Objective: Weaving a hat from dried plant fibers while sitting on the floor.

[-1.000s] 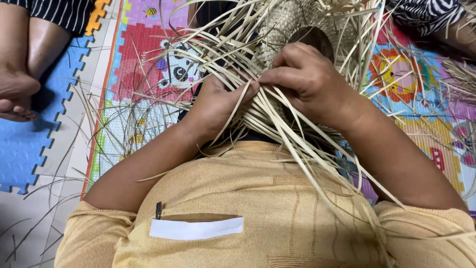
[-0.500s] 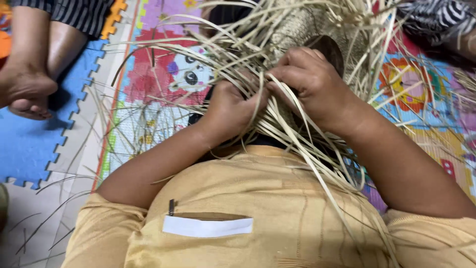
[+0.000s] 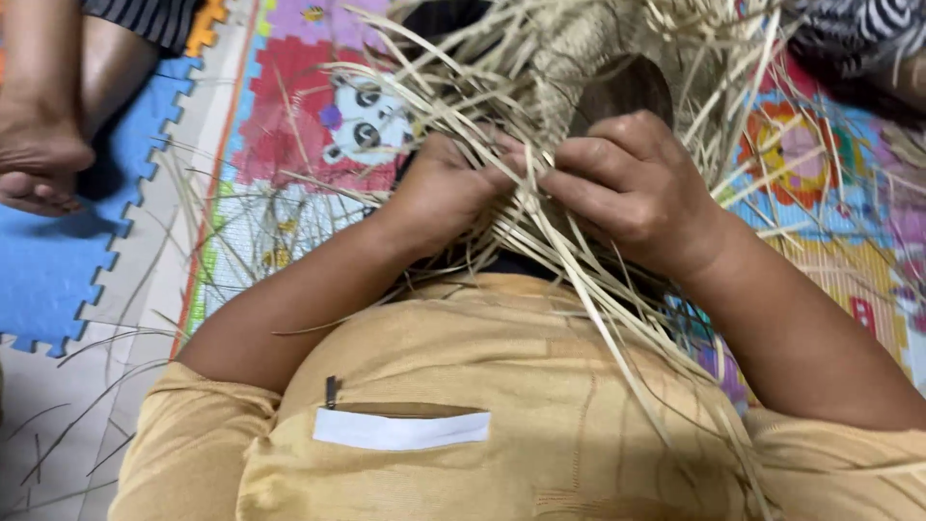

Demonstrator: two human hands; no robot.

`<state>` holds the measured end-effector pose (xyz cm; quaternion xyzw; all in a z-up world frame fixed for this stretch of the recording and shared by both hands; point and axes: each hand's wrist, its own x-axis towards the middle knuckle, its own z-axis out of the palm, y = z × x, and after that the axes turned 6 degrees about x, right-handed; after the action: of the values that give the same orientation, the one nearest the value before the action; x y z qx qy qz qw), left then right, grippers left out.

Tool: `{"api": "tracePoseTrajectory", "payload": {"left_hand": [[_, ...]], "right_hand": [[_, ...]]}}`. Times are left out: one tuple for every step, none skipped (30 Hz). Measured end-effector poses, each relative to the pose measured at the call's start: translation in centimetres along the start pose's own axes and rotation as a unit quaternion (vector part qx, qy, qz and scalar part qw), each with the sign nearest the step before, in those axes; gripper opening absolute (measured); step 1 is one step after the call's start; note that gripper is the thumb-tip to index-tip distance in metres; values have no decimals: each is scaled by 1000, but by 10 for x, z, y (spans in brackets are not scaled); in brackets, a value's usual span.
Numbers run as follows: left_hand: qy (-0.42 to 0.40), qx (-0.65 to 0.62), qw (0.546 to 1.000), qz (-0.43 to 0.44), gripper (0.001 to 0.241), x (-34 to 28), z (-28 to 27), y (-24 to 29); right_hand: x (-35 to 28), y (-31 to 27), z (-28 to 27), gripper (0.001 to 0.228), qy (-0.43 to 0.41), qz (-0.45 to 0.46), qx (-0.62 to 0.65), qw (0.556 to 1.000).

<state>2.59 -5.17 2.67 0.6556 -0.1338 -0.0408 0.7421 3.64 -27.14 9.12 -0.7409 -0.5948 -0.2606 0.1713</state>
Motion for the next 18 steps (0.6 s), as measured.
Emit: {"api": "tracePoseTrajectory", "payload": {"left_hand": [[-8,-8,1000,29,4,1,-2,-3],[-16,-16,998,58,3,2,-5,-5],[-18,-17,998,56,3,1,-5,-8],[-1,-44,999,24,5,1,-6,-11],[16,-71,997,-6,8,0,-7,-13],[15,-70,997,-7,8,-1,-5,-7],[11,-44,999,-1,6,-2,-4,-1],[6,-17,1000,5,5,-3,-3,5],[5,-17,1000,6,5,-3,-4,1],[6,-15,1000,20,7,-2,-5,-4],[9,-14,999,33,10,-3,-6,-9],[8,-15,999,33,10,-2,-4,-11],[16,-27,999,38,9,-1,-2,-12],[24,-40,998,43,9,0,-1,-14],[28,-41,998,45,9,1,1,-17],[47,-29,998,34,11,2,2,-20],[66,-18,997,23,13,3,3,-23],[69,-19,997,24,13,3,4,-16]], "right_hand": [[2,2,1,13,27,-42,-19,999],[4,3,2,9,53,-84,-38,994],[5,2,1,9,53,-80,-38,995],[7,0,1,12,43,-93,-53,993],[9,-1,0,17,34,-108,-69,991],[9,-2,0,17,34,-107,-69,991],[8,-3,0,17,32,-106,-82,990],[8,-4,0,17,31,-105,-95,989],[8,-5,-1,17,31,-105,-96,989],[7,-5,-1,17,31,-98,-97,990],[7,-5,-1,17,30,-91,-97,991],[5,-6,-1,17,29,-91,-98,991],[4,-5,-2,19,20,-82,-101,991],[4,-5,-2,22,11,-73,-105,992],[2,-5,-2,22,10,-77,-104,992],[1,-6,-2,15,29,-41,-10,999],[-1,-6,-2,17,47,-4,84,995],[1,-7,-2,17,45,-7,86,995]]}}
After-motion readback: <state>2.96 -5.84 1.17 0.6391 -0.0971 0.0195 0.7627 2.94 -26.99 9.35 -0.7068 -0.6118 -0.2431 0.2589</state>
